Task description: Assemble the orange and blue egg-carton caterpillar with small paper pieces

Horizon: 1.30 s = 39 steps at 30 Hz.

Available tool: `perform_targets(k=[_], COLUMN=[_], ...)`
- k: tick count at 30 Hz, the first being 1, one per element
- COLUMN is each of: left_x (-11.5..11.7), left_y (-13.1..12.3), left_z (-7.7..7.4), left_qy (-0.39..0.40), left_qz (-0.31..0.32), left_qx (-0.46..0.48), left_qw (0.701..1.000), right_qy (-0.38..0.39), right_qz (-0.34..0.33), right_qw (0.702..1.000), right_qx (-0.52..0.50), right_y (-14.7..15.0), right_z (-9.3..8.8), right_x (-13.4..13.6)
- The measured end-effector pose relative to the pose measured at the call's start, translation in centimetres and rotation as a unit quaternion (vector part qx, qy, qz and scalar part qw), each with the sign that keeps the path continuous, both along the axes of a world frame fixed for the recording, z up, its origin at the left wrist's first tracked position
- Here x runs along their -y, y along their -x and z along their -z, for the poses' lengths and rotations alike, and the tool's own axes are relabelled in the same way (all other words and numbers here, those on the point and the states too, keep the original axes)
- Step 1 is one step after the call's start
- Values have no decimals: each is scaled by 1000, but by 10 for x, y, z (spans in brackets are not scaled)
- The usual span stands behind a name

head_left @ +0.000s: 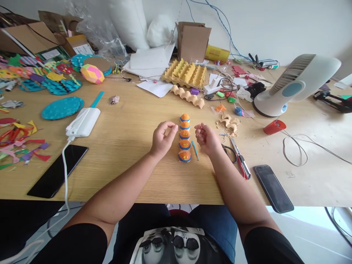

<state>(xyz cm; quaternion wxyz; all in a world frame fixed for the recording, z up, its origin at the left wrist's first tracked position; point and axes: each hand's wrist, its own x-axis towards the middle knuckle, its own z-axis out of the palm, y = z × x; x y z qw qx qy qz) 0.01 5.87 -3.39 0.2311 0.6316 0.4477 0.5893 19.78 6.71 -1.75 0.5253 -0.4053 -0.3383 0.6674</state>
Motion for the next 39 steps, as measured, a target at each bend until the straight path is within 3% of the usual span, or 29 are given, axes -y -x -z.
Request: perform_targets(k=[7, 12, 22, 39], left_x=[1, 2, 4, 4], left_y=[-2, -4, -4, -4], left_z=[-5, -6, -7, -8], left_qy=[-58, -90, -137, -183], left_qz=[13, 34, 27, 53], left_qx=[-66, -110, -153, -181], left_qw=[996, 989, 978, 965], right_qy=[-25, -52, -52, -52], right_qz=[2, -54, -132, -114], right_qw=[999, 995, 988, 992], right_qx=[37, 67, 60, 32], right_y=[6, 10, 12, 11], right_z=[-2, -9, -5, -6], right_x=[5, 11, 15, 14])
